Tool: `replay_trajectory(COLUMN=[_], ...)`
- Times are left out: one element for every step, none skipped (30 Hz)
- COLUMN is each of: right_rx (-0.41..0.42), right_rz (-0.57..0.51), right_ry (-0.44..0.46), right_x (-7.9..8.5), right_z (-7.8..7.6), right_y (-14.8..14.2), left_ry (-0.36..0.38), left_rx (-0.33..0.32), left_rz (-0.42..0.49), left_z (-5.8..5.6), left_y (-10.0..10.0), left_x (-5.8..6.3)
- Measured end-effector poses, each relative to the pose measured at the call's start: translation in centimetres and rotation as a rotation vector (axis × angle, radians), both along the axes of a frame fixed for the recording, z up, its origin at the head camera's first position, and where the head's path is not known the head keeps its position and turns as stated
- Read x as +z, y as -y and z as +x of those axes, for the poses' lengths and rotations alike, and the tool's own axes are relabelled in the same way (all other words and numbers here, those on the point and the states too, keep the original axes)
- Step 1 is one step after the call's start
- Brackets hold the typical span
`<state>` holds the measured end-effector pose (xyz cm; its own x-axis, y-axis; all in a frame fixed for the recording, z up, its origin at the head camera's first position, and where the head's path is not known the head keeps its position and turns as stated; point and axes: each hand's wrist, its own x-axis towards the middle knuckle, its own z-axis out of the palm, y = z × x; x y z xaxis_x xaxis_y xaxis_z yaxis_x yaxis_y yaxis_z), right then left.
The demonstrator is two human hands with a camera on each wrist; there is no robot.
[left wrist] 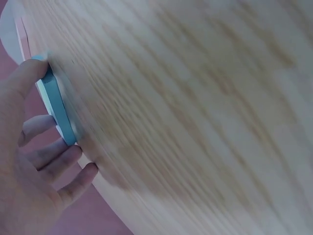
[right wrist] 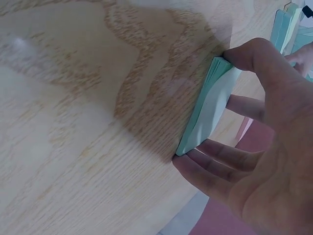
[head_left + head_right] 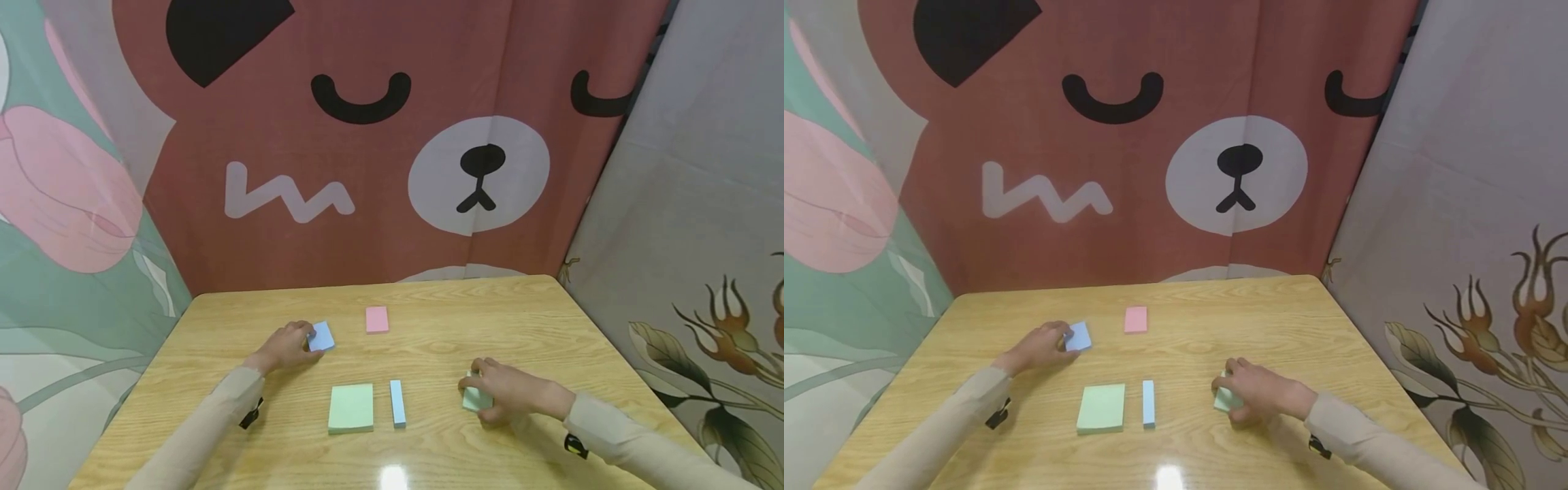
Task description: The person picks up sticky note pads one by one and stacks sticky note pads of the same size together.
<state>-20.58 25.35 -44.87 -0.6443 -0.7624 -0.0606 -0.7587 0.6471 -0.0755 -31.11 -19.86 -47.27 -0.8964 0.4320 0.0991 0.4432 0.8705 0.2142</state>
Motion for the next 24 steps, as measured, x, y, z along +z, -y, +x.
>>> replay_trajectory(right_rx=[-0.001, -0.005, -0.009, -0.013, -0.016, -0.020, -0.021, -0.024, -0.024, -0.025, -0.026, -0.025, -0.025, -0.025, -0.025, -0.027, -0.028, -0.028, -0.031, -0.032, -0.034, -0.035, -0.037, -0.038], right_rz=[0.000, 0.001, 0.000, 0.000, 0.000, 0.004, 0.004, 0.004, 0.003, 0.003, 0.002, 0.002, 0.001, 0.000, -0.001, -0.002, -0.004, -0.006, -0.009, -0.013, -0.016, -0.018, -0.018, -0.015], right_ry=[-0.001, -0.001, 0.000, 0.002, 0.001, 0.000, 0.000, 0.000, 0.000, -0.003, -0.004, -0.005, -0.006, -0.006, -0.005, -0.003, 0.001, 0.004, 0.008, 0.014, 0.018, 0.021, 0.021, 0.018], right_x=[0.01, 0.00, -0.01, -0.02, -0.02, -0.01, -0.01, -0.03, -0.04, -0.06, -0.07, -0.10, -0.13, -0.15, -0.17, -0.17, -0.15, -0.14, -0.11, -0.09, -0.07, -0.06, -0.08, -0.10], right_z=[0.03, 0.07, 0.09, 0.10, 0.10, 0.09, 0.07, 0.05, 0.03, 0.01, 0.00, -0.01, -0.02, -0.01, -0.01, -0.01, 0.00, 0.00, 0.00, 0.01, 0.01, 0.01, 0.02, 0.02], right_y=[0.00, 0.01, 0.01, 0.01, 0.02, 0.02, 0.03, 0.01, 0.00, -0.02, -0.03, -0.04, -0.06, -0.07, -0.08, -0.08, -0.08, -0.09, -0.09, -0.10, -0.10, -0.10, -0.11, -0.10], left_ry=[0.000, -0.001, -0.003, -0.008, -0.014, -0.021, -0.026, -0.033, -0.039, -0.042, -0.043, -0.044, -0.046, -0.048, -0.049, -0.049, -0.050, -0.050, -0.049, -0.044, -0.041, -0.039, -0.037, -0.036], left_rx=[0.004, 0.007, 0.011, 0.013, 0.014, 0.014, 0.016, 0.014, 0.011, 0.011, 0.011, 0.011, 0.011, 0.009, 0.012, 0.015, 0.016, 0.017, 0.019, 0.021, 0.023, 0.023, 0.022, 0.020], left_rz=[-0.003, -0.006, -0.008, -0.010, -0.011, -0.019, -0.023, -0.024, -0.026, -0.028, -0.031, -0.033, -0.030, -0.029, -0.032, -0.034, -0.031, -0.028, -0.025, -0.023, -0.020, -0.017, -0.013, -0.009], left_z=[0.01, 0.02, 0.03, 0.05, 0.09, 0.08, 0.09, 0.13, 0.16, 0.19, 0.21, 0.26, 0.30, 0.33, 0.35, 0.34, 0.35, 0.36, 0.36, 0.36, 0.36, 0.36, 0.37, 0.38], left_y=[-0.03, -0.06, -0.10, -0.15, -0.21, -0.24, -0.28, -0.30, -0.32, -0.34, -0.35, -0.36, -0.35, -0.35, -0.34, -0.33, -0.31, -0.28, -0.25, -0.24, -0.22, -0.20, -0.19, -0.19], left_x=[-0.01, -0.01, 0.01, 0.05, 0.08, 0.09, 0.11, 0.15, 0.17, 0.15, 0.12, 0.09, 0.04, -0.03, -0.12, -0.22, -0.29, -0.36, -0.42, -0.45, -0.47, -0.48, -0.47, -0.46])
